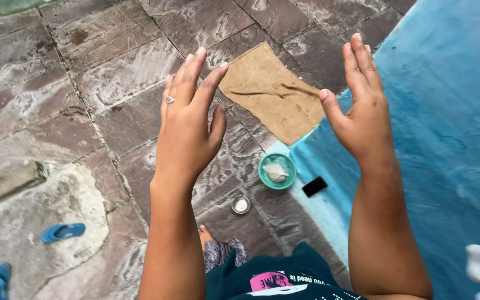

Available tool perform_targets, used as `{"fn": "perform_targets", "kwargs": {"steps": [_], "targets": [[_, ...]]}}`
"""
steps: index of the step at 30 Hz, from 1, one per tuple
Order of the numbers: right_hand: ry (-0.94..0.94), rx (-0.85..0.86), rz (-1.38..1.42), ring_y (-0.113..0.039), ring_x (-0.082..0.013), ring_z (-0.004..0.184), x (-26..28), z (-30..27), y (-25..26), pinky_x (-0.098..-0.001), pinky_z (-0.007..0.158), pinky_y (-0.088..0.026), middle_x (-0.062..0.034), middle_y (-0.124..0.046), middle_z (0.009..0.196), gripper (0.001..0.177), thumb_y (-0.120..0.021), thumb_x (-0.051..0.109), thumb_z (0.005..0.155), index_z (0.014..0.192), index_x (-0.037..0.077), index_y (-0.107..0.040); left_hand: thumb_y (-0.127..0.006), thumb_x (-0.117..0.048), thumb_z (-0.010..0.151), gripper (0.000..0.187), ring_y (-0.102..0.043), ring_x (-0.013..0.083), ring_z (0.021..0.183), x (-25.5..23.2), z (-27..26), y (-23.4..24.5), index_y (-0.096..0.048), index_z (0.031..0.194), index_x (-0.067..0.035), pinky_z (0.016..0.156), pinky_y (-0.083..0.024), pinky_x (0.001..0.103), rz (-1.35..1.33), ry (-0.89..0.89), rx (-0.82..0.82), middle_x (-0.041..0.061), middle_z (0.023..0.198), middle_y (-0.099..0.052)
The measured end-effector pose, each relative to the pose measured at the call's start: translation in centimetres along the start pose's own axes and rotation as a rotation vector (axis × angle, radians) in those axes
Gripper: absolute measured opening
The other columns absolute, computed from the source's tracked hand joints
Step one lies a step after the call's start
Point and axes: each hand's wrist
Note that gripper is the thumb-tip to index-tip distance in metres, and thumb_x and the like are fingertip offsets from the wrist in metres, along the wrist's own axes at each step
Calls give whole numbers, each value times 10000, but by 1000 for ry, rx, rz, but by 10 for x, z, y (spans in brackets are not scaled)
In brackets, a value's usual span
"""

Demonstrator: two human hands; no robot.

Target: The person removes a cloth from a line, folds it, and places it into a basket before hanging a red cloth on the line.

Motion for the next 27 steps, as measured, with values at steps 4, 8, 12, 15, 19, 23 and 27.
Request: {"fn": "perform_targets", "kwargs": {"steps": [4,8,12,15,19,23,27], "targets": [[-37,3,-13,-320,-338,1612,30,34,-49,-430,1313,-296,-154,-323,1727,689,-705,142,1025,1624,0,-396,-672,-75,964,486,-380,359,1531,77,13,33,-599,1440,-144,1266,-268,547,16,0,60,157,1624,-421],[-98,-8,-43,-319,-337,1608,51,59,-87,-431,1307,-298,-161,-323,1728,692,-706,154,1024,1628,7,-402,-662,-69,950,456,-388,371,1520,139,27,50,-628,1399,-139,1254,-271,550,9,13,90,169,1618,-426],[-138,1,-123,-330,-343,1591,55,72,-95,-437,1286,-300,-163,-351,1712,680,-712,179,1021,1617,19,-427,-666,-76,941,427,-393,379,1514,177,40,50,-656,1362,-143,1238,-288,549,-67,-9,106,175,1614,-426],[-191,-55,-142,-360,-331,1587,43,82,-89,-423,1287,-325,-159,-381,1708,668,-701,204,1013,1605,23,-451,-664,-78,957,406,-397,372,1518,197,51,39,-669,1357,-142,1249,-303,535,-113,-17,75,169,1616,-430],[-287,-79,-198,-382,-333,1552,31,97,-98,-424,1239,-339,-158,-427,1671,602,-697,227,1024,1565,41,-509,-666,-82,936,388,-403,373,1504,212,77,15,-678,1318,-144,1231,-318,521,-157,-38,99,170,1607,-435],[-372,-46,-106,-426,-294,1488,7,111,-120,-381,996,-430,-108,-452,1624,581,-675,258,965,1501,92,-527,-666,-95,942,377,-401,377,1493,223,100,-17,-678,1316,-140,1216,-323,537,-186,-83,137,168,1600,-434],[-350,-88,-154,-475,-300,1493,-57,128,-149,-396,1199,-399,-125,-488,1620,554,-702,241,990,1502,76,-567,-646,-81,922,371,-415,349,1489,236,139,-68,-698,1283,-149,1206,-307,564,-159,-129,202,153,1579,-448]]}}
Point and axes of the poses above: each hand's wrist, its own z-axis towards the middle knuckle, its own y-axis out of the back of the hand, x = y × z
